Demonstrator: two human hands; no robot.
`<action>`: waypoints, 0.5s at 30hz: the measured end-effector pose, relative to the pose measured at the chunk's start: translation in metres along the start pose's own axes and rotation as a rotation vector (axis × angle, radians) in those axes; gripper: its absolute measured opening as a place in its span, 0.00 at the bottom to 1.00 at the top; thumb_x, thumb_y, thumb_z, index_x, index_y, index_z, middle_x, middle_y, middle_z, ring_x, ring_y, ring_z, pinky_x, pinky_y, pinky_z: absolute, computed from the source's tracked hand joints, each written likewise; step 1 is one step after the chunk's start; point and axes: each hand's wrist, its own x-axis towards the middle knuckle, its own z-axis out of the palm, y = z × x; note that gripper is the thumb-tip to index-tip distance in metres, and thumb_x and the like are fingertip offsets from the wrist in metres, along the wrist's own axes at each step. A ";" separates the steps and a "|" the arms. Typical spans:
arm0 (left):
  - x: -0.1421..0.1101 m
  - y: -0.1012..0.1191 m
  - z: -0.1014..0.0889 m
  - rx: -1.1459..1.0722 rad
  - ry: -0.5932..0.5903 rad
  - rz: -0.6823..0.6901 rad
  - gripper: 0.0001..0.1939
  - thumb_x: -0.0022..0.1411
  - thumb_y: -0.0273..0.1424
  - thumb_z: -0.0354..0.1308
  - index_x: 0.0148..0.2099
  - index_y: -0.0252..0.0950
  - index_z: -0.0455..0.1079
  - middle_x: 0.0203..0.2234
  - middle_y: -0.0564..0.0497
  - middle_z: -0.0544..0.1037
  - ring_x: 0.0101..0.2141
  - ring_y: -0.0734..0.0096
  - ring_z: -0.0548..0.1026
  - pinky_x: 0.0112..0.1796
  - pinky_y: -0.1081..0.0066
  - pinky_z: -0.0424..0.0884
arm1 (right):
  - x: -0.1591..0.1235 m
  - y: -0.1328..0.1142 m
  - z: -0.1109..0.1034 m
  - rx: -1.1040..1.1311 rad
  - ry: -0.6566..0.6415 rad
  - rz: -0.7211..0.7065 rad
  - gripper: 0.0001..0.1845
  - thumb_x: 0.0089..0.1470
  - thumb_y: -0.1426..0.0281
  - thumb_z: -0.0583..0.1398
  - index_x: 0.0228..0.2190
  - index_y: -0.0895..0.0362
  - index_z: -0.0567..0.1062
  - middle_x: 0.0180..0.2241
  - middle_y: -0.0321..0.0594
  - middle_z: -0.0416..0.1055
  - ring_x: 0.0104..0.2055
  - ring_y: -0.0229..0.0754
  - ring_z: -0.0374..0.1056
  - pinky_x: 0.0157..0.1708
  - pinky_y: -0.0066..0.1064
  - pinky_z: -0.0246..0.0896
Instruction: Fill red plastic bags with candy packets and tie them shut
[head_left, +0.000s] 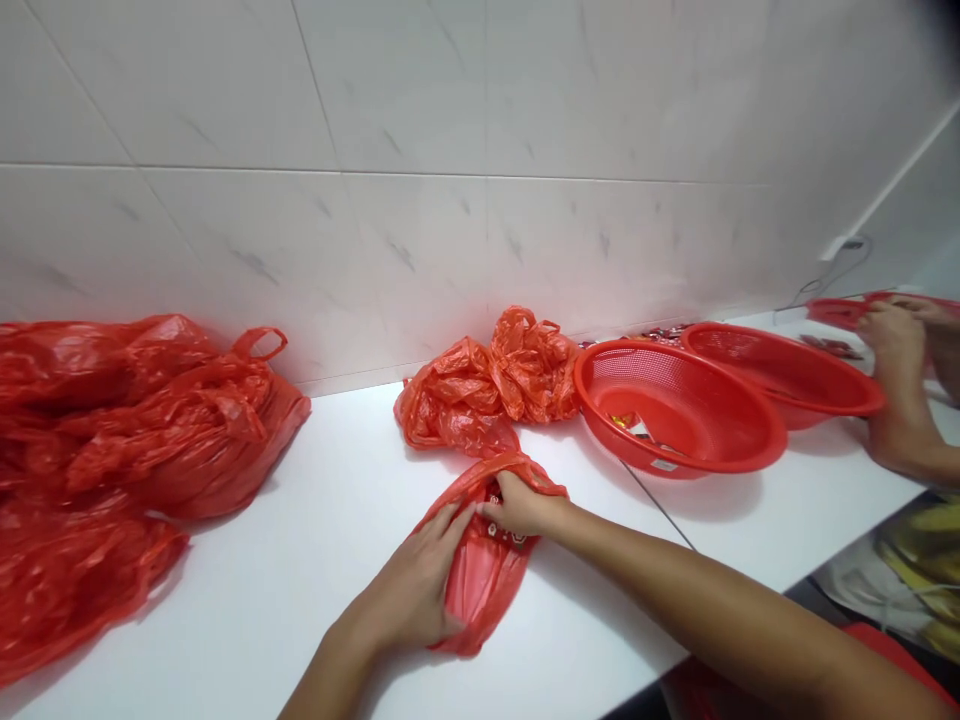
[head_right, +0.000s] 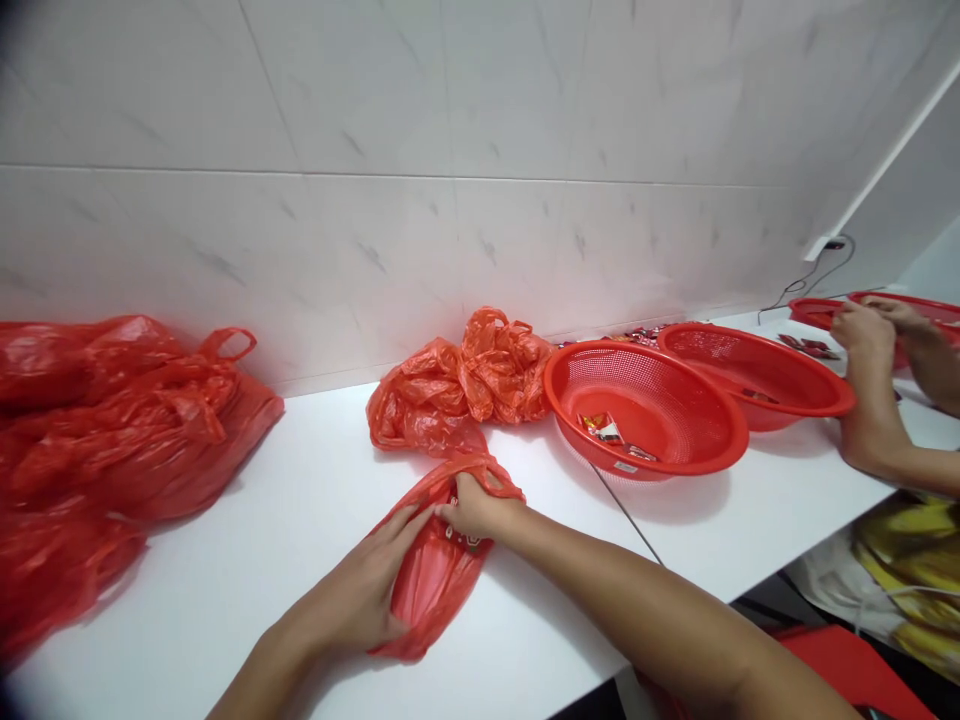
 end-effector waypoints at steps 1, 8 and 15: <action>0.000 -0.001 0.001 0.010 0.005 -0.008 0.65 0.41 0.27 0.67 0.79 0.47 0.42 0.77 0.43 0.50 0.74 0.39 0.53 0.70 0.46 0.61 | -0.002 -0.002 -0.001 -0.016 -0.002 0.008 0.19 0.59 0.59 0.65 0.47 0.58 0.75 0.46 0.48 0.78 0.48 0.51 0.74 0.48 0.39 0.67; -0.001 0.001 -0.002 0.024 0.012 0.003 0.67 0.40 0.27 0.67 0.80 0.49 0.42 0.76 0.46 0.55 0.73 0.41 0.57 0.69 0.48 0.64 | -0.060 -0.043 -0.056 -0.152 -0.192 -0.178 0.26 0.57 0.52 0.66 0.49 0.56 0.77 0.46 0.47 0.80 0.46 0.52 0.77 0.42 0.37 0.69; -0.001 0.002 -0.004 0.003 -0.021 -0.006 0.67 0.41 0.31 0.72 0.80 0.48 0.46 0.78 0.44 0.50 0.75 0.34 0.50 0.71 0.43 0.59 | -0.049 0.003 -0.205 0.196 0.040 -0.023 0.17 0.66 0.57 0.63 0.48 0.56 0.79 0.39 0.42 0.81 0.37 0.38 0.77 0.36 0.24 0.69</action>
